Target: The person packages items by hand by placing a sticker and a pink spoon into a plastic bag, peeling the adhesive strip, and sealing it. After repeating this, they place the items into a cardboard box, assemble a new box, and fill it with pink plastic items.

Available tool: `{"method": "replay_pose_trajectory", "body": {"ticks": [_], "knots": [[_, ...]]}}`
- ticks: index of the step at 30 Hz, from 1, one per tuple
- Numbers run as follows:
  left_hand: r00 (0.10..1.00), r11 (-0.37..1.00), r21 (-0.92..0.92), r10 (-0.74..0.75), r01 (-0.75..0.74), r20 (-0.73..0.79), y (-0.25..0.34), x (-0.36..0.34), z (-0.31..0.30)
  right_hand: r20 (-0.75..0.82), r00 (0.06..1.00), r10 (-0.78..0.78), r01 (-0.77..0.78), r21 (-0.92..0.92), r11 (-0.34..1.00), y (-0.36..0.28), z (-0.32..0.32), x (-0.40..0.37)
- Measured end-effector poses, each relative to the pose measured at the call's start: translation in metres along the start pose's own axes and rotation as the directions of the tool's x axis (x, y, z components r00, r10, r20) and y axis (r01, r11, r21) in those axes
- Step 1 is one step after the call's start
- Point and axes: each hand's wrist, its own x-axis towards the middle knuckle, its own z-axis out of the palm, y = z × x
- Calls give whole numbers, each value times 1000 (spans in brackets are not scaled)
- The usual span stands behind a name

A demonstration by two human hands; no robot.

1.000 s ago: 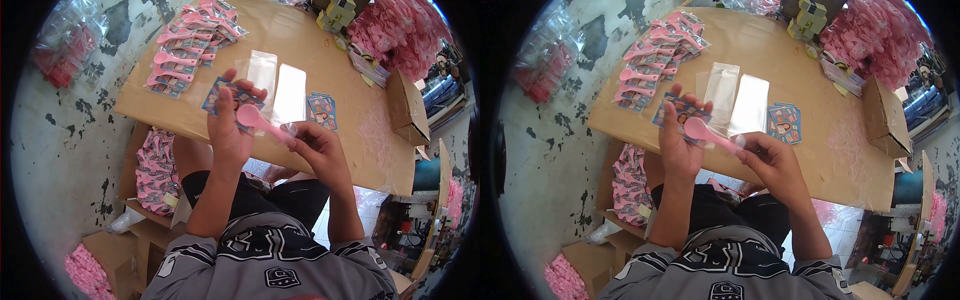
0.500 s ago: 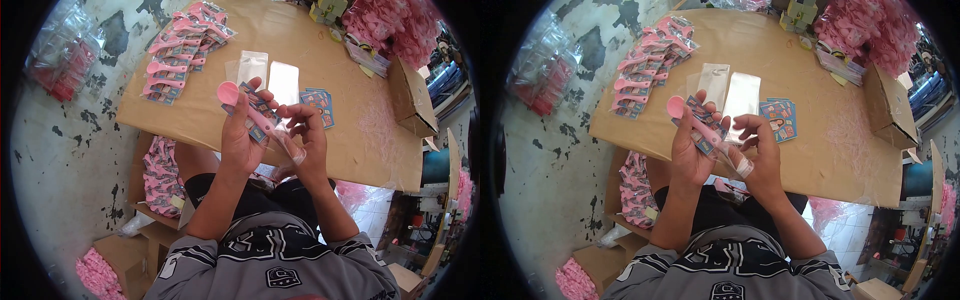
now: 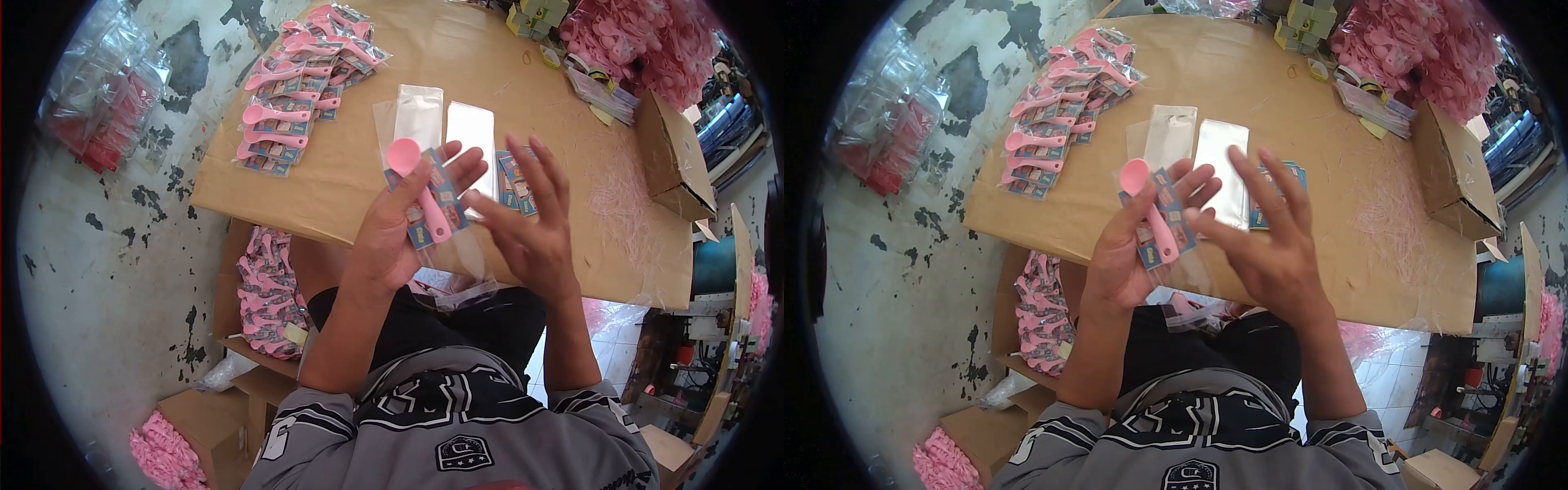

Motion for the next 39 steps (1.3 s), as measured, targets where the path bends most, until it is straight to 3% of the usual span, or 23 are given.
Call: {"method": "replay_pose_trajectory", "body": {"ticks": [4, 8, 10, 13, 15, 17, 21, 23, 26, 29, 32, 34, 39], "knots": [[998, 998, 25, -61, 60, 19, -11, 0, -2, 30, 994, -101, 98, 92, 991, -14, 8, 10], [997, 998, 42, -58, 56, 58, -2, -6, -5, -25, 999, -42, 48, 303, 952, -9, 2, 20], [999, 992, 121, -27, 22, 39, 4, -9, -12, 64, 994, 92, -112, 520, 847, -3, -8, 17], [988, 873, 473, 58, -121, 146, 9, -10, -8, 106, 939, 326, -301, 712, 634, -5, -4, 6], [985, 830, 537, 76, -150, 157, 6, -9, -4, 272, 869, 415, -464, 738, 489, -10, -12, 4], [979, 781, 608, 20, -144, 205, 10, -9, 6, 301, 852, 428, -489, 748, 448, -12, -7, 1], [999, 781, 624, 38, -22, -12, -8, -9, 20, 396, 803, 445, -574, 715, 399, -6, -7, -9], [990, 755, 650, 140, -89, -26, -17, -9, 23, 405, 764, 503, -615, 694, 374, -4, -7, -13], [975, 683, 719, 221, -128, -36, -23, -12, 26, -70, 850, 521, -406, 543, 735, 0, -2, -10], [953, 570, 799, 302, -193, 15, -30, -16, 30, -259, 958, 124, -109, 72, 992, 8, -9, 1], [931, 433, 870, 357, -235, 74, -36, -23, 27, -266, 961, 77, -75, 20, 997, -1, -1, 9], [939, 309, 934, 337, -179, 68, -35, -29, 28, -296, 953, 64, -67, -1, 998, -4, 5, 11], [898, 131, 952, 389, -277, 207, -37, -30, 23, -335, 939, 75, -81, -4, 997, -12, 12, 13]]}}
